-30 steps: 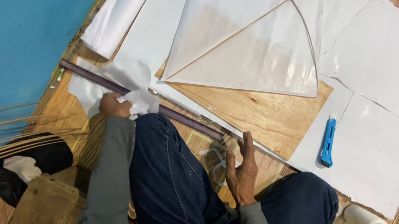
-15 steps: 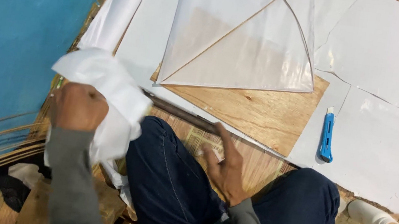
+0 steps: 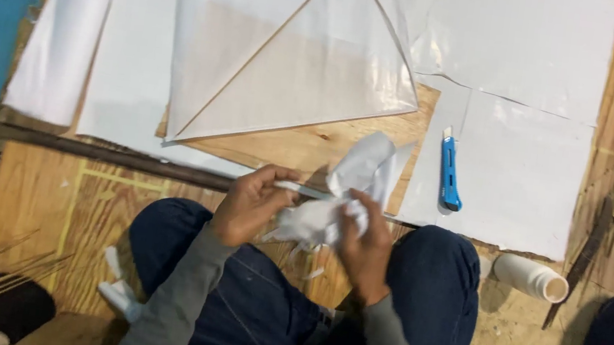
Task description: The person assembles a kite by attaching white paper to a wooden frame. They smooth the paper, fold edges over the frame, and secure the paper with adhesive tape while sitting on the floor.
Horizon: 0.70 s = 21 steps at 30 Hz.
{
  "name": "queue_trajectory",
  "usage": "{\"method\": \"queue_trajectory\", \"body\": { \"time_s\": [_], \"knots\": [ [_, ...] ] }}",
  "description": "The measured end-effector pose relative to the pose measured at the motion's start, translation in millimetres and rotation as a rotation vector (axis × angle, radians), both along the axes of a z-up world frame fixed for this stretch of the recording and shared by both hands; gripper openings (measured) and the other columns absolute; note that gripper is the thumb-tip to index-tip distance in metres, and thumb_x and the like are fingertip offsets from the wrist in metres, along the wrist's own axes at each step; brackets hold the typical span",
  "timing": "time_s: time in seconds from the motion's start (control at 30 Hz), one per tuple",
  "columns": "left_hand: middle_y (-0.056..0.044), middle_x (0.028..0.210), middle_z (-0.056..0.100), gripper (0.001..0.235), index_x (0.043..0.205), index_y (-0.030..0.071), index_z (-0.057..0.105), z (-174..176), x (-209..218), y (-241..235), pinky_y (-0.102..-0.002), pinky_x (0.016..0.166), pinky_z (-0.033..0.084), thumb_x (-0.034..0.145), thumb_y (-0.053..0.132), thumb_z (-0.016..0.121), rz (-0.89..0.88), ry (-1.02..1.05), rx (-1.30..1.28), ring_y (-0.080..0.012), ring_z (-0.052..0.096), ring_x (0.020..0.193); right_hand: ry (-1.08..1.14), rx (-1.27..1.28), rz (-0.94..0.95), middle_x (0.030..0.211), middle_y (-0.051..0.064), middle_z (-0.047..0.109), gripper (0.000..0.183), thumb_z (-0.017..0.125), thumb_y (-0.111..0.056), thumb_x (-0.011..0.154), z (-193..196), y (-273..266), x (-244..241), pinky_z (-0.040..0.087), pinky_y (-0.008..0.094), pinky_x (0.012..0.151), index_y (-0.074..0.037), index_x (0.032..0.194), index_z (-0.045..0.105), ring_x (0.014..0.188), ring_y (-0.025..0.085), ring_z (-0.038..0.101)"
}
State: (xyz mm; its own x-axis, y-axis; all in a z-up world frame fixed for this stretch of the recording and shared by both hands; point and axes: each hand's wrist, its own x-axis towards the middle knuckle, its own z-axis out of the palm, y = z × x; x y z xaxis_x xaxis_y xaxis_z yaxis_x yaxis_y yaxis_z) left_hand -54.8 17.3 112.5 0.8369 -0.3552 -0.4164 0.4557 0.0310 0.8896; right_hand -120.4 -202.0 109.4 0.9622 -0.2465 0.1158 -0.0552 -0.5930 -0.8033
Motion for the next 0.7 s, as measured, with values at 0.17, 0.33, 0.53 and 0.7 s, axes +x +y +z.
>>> {"method": "queue_trajectory", "body": {
  "time_s": [0.17,0.33,0.53,0.7],
  "knots": [
    [-0.034,0.136,0.061,0.031,0.127,-0.002,0.069,-99,36,-19,-0.064,0.105,0.048,0.100,0.010,0.060,-0.146,-0.586,0.493,-0.0545,0.054,0.129,0.187,0.097,-0.225,0.115,0.022,0.056,0.030,0.057,-0.033,0.108,-26,-53,54,0.039,0.058,0.098,-0.005,0.102,0.069,0.110,0.043,0.053],
    [-0.033,0.145,0.056,0.036,0.137,-0.007,0.063,-111,66,-17,-0.062,0.113,0.040,0.106,0.009,0.053,-0.148,-0.856,0.621,-0.0515,0.047,0.136,0.090,-0.319,-0.126,0.166,0.027,0.023,0.034,0.063,-0.027,0.108,-62,-61,82,0.013,0.080,0.113,0.004,0.096,0.067,0.153,0.055,0.011],
    [-0.032,0.137,0.060,0.040,0.133,-0.014,0.062,-99,104,-9,-0.057,0.112,0.041,0.102,0.011,0.063,0.000,-0.950,0.564,-0.0515,0.051,0.133,-0.218,-0.356,-0.065,0.096,0.005,0.065,0.016,0.081,-0.019,0.096,-105,-71,106,0.056,0.037,0.077,-0.011,0.089,0.068,0.095,0.029,0.071],
    [-0.016,0.136,0.064,0.062,0.153,0.005,0.049,-65,65,-67,-0.039,0.107,0.052,0.103,0.038,0.064,0.220,-0.071,-0.266,-0.0221,0.061,0.125,-0.327,0.310,-0.744,0.116,0.006,0.062,0.022,0.067,-0.033,0.104,-15,-32,142,0.044,0.030,0.105,-0.015,0.116,0.063,0.116,0.018,0.063]
  ]
}}
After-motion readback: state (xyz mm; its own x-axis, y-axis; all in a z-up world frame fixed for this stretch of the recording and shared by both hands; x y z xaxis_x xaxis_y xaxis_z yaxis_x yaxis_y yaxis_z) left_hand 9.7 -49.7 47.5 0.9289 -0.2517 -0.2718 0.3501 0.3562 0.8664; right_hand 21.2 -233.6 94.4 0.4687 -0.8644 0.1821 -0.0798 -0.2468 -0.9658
